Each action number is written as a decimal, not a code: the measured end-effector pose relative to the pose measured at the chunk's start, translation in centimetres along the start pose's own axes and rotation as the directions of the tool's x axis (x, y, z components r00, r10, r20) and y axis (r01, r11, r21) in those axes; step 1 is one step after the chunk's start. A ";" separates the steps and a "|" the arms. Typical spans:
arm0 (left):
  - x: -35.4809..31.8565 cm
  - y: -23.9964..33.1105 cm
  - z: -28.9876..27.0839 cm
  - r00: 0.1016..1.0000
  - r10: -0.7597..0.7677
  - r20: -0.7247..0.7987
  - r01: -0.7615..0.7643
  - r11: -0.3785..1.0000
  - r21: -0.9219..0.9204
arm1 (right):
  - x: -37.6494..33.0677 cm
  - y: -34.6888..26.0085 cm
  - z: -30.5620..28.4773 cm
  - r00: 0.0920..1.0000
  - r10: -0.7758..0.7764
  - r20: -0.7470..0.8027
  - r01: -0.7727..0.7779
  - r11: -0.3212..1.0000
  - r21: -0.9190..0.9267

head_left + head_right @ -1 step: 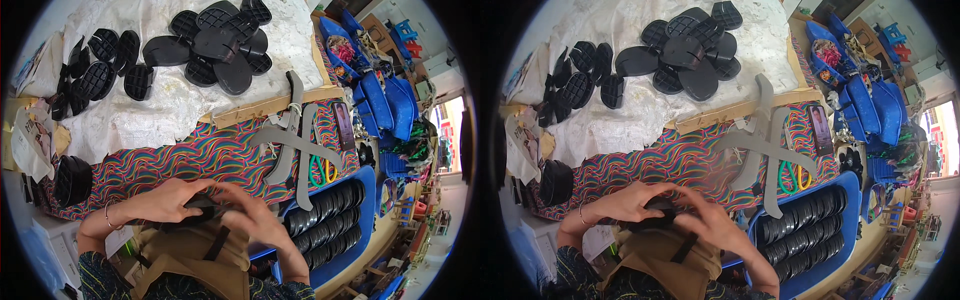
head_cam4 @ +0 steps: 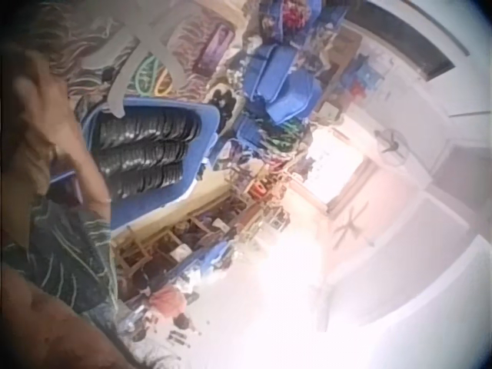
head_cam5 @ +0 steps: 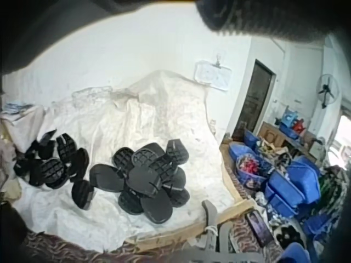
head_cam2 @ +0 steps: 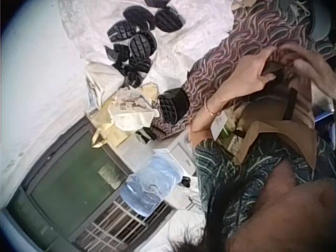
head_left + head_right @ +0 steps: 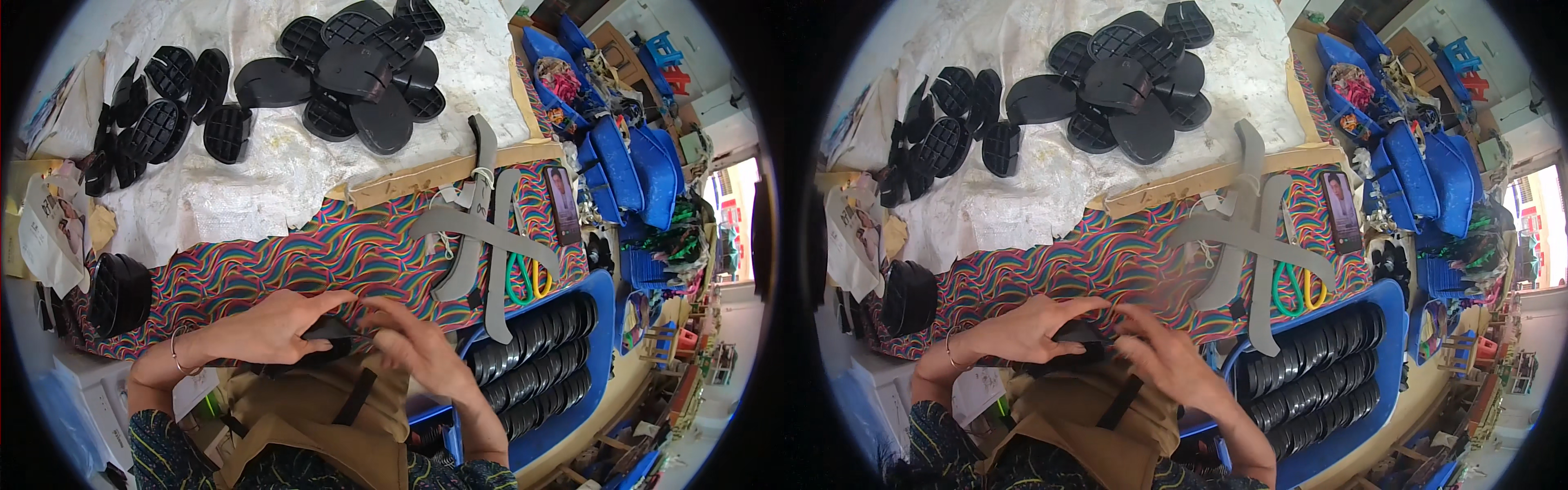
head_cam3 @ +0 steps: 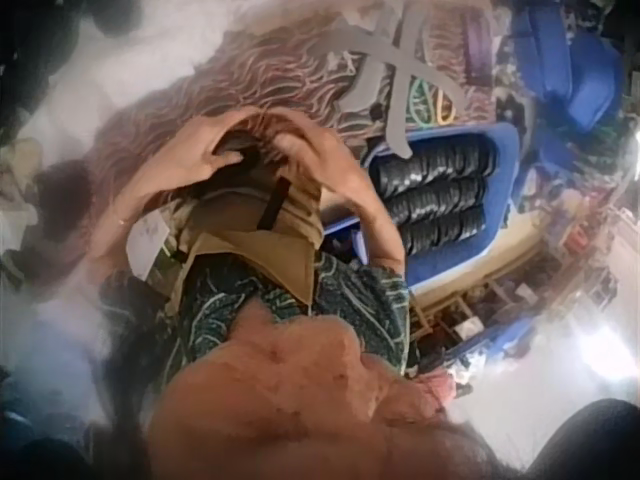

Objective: The person assembles black plastic slippers by hand. They pick up a sole and a strap, align the strap into the sole's grooves, and press the components together to secure them. The person repeats this process for multiple units, placing the finished slippers into a blue bin.

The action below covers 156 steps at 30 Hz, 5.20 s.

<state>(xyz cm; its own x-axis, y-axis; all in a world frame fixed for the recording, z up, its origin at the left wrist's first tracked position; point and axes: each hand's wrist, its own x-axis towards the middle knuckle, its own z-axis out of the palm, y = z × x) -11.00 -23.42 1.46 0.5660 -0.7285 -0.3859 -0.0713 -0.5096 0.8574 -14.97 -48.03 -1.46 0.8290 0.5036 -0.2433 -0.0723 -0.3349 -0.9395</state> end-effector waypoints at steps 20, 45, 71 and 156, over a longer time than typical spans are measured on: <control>-2.1 0.7 3.0 0.941 0.226 -0.253 -0.258 0.961 -0.100 | -1.2 -2.1 -4.7 0.978 0.210 0.005 -0.189 0.868 0.459; -2.1 0.2 4.2 0.712 0.003 -0.702 -0.403 0.821 -0.404 | -2.8 2.6 5.6 0.930 0.230 -0.288 0.178 0.402 0.898; 1.6 1.7 4.0 0.534 0.043 -0.844 -0.446 0.862 -0.239 | -0.3 3.5 6.7 0.898 0.032 -0.439 0.307 0.668 0.678; 5.1 -0.6 7.6 0.339 -0.009 -0.941 -0.631 0.740 -0.234 | 0.6 1.2 3.7 0.817 -0.018 -0.577 0.032 0.999 0.015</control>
<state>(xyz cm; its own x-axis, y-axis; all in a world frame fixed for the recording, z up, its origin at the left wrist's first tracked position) -14.29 -30.32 -3.57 0.9652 0.1879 0.1817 -0.2172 0.1901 0.9574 -16.63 -45.20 -3.67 0.9982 -0.0421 -0.0429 -0.0537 -0.3066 -0.9503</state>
